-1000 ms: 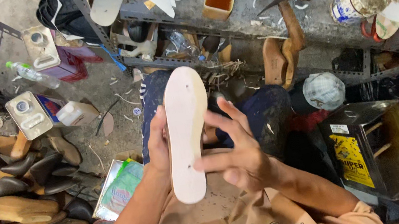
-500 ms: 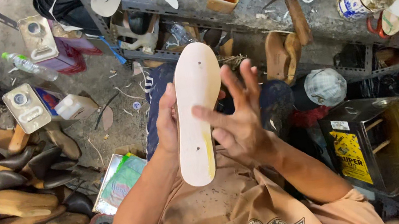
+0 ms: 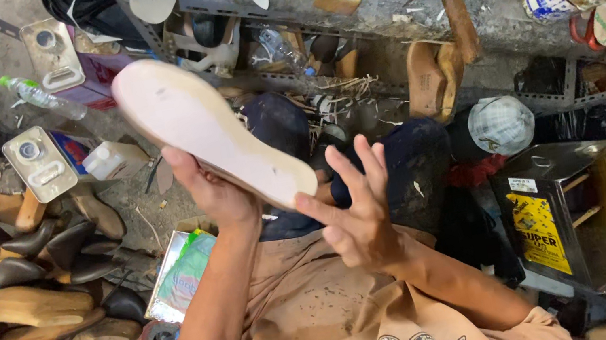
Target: The person repeatedly dips a white shoe insole into a container of brown liquid and rubs the surface with their fingers. They perform this action multiple times, handling the insole with both hands and occasionally placing it on a nearby shelf.
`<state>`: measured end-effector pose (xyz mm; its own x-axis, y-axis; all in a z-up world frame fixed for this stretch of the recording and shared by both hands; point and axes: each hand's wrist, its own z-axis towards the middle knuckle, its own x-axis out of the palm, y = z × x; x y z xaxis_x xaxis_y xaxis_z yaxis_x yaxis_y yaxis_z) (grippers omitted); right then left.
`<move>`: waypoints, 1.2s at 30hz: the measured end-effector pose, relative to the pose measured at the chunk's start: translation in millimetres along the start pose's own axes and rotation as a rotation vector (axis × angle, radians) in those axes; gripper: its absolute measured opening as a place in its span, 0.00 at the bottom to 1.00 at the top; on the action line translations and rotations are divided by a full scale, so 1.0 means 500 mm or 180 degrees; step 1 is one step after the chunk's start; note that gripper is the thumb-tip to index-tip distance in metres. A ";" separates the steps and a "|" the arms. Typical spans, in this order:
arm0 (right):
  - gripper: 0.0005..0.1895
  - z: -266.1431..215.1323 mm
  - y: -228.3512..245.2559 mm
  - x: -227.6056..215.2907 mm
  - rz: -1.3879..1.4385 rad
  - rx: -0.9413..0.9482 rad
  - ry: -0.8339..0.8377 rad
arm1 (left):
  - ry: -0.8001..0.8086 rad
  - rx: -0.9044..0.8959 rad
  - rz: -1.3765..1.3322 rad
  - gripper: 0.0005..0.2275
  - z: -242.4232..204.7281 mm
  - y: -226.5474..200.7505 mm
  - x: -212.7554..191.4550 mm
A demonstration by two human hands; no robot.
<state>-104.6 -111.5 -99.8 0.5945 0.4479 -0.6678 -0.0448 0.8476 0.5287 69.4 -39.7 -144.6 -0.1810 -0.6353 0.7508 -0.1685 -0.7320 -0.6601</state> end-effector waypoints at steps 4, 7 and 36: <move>0.28 0.040 -0.086 0.022 0.0608 0.0575 -0.0336 | -0.0188 0.1288 0.2714 0.19 -0.024 -0.005 -0.093; 0.25 0.065 -0.140 0.055 0.0276 0.0636 -0.0057 | 0.0987 0.1040 0.2975 0.51 -0.055 -0.058 -0.098; 0.22 0.047 -0.048 0.041 0.1120 0.0318 0.0610 | 0.0548 0.0723 0.1728 0.38 -0.130 -0.015 -0.126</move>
<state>-72.1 -129.4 -113.9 0.3962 0.7584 -0.5176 -0.1349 0.6057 0.7842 19.2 21.8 -188.3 -0.3403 -0.8972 0.2815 0.1990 -0.3613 -0.9110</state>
